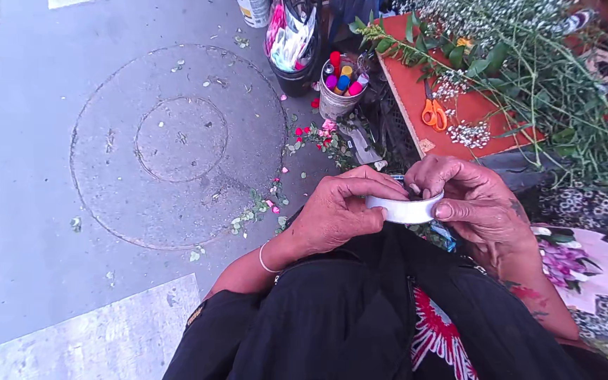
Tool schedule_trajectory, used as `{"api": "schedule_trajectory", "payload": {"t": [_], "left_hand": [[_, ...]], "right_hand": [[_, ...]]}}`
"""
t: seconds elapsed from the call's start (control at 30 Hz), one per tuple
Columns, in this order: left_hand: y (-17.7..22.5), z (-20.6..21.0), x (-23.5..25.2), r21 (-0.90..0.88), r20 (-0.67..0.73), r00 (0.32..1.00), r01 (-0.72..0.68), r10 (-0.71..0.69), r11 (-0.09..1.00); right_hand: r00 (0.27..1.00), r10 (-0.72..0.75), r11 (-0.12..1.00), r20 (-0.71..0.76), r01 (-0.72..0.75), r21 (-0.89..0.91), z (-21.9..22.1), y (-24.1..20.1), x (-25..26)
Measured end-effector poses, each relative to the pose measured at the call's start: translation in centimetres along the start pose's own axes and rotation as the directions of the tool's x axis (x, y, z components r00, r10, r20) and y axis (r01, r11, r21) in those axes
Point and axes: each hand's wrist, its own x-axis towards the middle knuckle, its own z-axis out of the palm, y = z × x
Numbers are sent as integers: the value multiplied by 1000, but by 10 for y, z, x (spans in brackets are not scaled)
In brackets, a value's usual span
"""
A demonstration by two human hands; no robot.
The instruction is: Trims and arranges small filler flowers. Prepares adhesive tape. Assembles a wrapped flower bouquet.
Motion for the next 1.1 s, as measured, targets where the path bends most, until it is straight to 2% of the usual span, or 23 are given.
{"api": "schedule_trajectory", "payload": {"t": [0.23,0.6,0.77,1.1], "left_hand": [[-1,5,1,-59,6,1000,30,-30,998],[0,13,-4,26,-12,999,33,-33,999],[1,12,-6,-38,11,1000,18,-18,999],[-6,8,-7,12,-51,998,38,-37,999]], "right_hand": [[999,29,1000,-27,-28,12,0,-3,-6],[998,47,998,-49,-45,47,2,-6,-14],[998,39,999,-42,-38,34,4,-6,-11],[994,86,994,-62,-82,70,5,3,-8]]}}
